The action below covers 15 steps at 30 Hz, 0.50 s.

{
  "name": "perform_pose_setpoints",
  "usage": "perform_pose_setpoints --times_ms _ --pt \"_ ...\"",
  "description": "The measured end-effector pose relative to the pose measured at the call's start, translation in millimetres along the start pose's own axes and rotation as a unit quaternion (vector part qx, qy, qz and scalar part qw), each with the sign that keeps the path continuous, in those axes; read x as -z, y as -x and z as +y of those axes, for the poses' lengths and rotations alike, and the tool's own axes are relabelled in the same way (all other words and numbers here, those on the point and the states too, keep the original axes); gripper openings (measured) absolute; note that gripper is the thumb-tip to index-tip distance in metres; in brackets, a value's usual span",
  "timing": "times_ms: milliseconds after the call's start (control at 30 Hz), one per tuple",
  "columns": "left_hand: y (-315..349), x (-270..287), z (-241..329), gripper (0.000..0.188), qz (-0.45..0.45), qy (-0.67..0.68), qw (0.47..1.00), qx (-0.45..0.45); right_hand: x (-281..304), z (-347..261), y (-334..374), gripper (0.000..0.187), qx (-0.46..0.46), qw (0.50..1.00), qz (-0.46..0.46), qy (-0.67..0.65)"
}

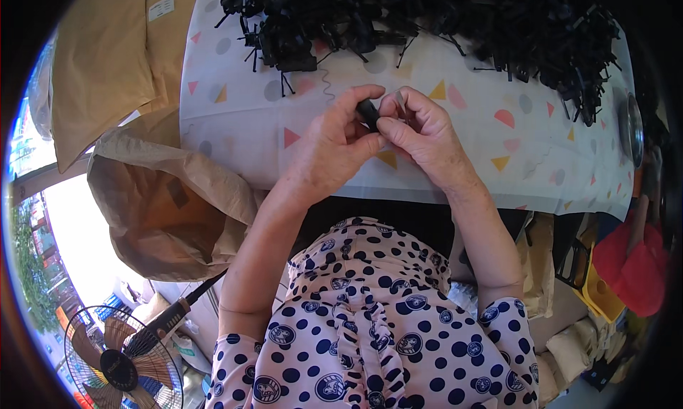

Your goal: Inspecting and sorting small black components from a table into a paper bag.

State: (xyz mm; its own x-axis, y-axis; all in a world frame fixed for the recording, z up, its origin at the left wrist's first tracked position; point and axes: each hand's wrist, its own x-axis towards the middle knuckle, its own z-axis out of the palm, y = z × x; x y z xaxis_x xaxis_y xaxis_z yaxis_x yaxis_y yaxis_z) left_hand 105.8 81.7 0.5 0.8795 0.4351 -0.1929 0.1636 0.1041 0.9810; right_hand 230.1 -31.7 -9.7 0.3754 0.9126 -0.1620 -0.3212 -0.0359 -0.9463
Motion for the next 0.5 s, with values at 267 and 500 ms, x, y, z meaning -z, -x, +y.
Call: perform_pose_setpoints --times_ms 267,500 --pt "9.3 -6.2 -0.9 0.046 0.045 -0.076 0.996 -0.002 -10.3 8.4 1.2 0.008 0.010 0.999 0.033 -0.023" --pt "15.1 -2.3 -0.3 0.036 0.065 -0.097 0.993 -0.021 -17.7 3.8 12.0 0.023 0.049 0.990 0.018 0.132"
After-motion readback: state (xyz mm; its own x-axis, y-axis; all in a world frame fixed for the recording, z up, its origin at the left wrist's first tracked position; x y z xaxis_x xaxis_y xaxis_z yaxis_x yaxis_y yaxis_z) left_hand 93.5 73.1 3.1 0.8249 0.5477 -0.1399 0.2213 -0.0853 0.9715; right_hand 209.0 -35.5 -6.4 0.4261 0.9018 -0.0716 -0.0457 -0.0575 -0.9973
